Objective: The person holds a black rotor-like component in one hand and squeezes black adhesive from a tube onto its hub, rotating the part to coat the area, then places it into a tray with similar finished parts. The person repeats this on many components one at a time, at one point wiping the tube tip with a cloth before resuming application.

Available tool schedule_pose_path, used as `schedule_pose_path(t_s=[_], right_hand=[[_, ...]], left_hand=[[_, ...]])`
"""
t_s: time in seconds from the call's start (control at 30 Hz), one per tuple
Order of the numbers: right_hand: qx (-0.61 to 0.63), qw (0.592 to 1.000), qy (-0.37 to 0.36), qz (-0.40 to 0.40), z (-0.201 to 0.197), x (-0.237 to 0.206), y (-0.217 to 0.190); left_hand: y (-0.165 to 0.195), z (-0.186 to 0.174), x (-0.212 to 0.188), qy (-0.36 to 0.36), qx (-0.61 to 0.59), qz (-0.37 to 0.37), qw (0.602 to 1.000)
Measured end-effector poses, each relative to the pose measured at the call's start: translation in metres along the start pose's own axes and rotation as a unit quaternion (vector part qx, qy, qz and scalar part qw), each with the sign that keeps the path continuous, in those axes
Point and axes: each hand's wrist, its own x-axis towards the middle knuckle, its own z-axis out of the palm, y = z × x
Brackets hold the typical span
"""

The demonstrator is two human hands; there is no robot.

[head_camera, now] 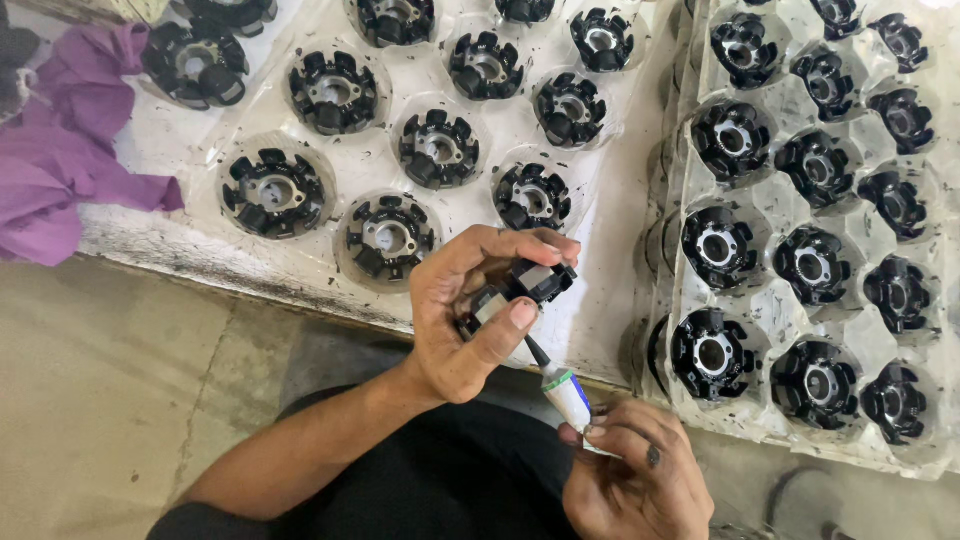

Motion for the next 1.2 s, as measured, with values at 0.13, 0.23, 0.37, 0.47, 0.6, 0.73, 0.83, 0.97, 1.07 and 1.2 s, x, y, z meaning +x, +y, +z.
schedule_pose_path(t_s=[0.13, 0.23, 0.37, 0.47, 0.6, 0.73, 0.83, 0.97, 1.07, 1.2], right_hand=[[0.005, 1.000, -0.015, 0.026, -0.002, -0.004, 0.001], [0.036, 0.997, 0.027, 0.064, 0.004, -0.012, 0.001], [0.276, 0.936, 0.207, 0.069, 0.030, -0.015, 0.017], [0.422, 0.874, 0.191, 0.147, 0.027, -0.016, 0.027], [0.435, 0.863, 0.171, 0.191, 0.025, -0.018, 0.033], [0.301, 0.934, 0.180, 0.068, 0.034, -0.016, 0.033], [0.098, 0.983, 0.155, -0.024, 0.029, -0.013, 0.030], [0.025, 0.996, 0.067, -0.054, 0.017, -0.012, 0.016], [0.005, 0.998, 0.039, -0.039, 0.013, -0.009, 0.011], [0.004, 1.000, 0.019, -0.019, 0.009, -0.004, 0.008]], left_hand=[[-0.010, 0.003, 0.005, 0.061, -0.117, 0.011, 0.991], [-0.013, 0.009, 0.005, 0.148, -0.294, -0.048, 0.943], [-0.011, 0.017, 0.002, 0.226, -0.403, -0.136, 0.876], [-0.010, 0.019, 0.001, 0.257, -0.426, -0.176, 0.849], [-0.010, 0.017, 0.001, 0.267, -0.447, -0.208, 0.828], [-0.011, 0.017, -0.002, 0.275, -0.455, -0.227, 0.816], [-0.011, 0.018, -0.003, 0.279, -0.452, -0.239, 0.813], [-0.010, 0.019, -0.005, 0.268, -0.451, -0.239, 0.817], [-0.010, 0.019, -0.005, 0.277, -0.448, -0.253, 0.812], [-0.010, 0.018, -0.006, 0.281, -0.447, -0.259, 0.809]])
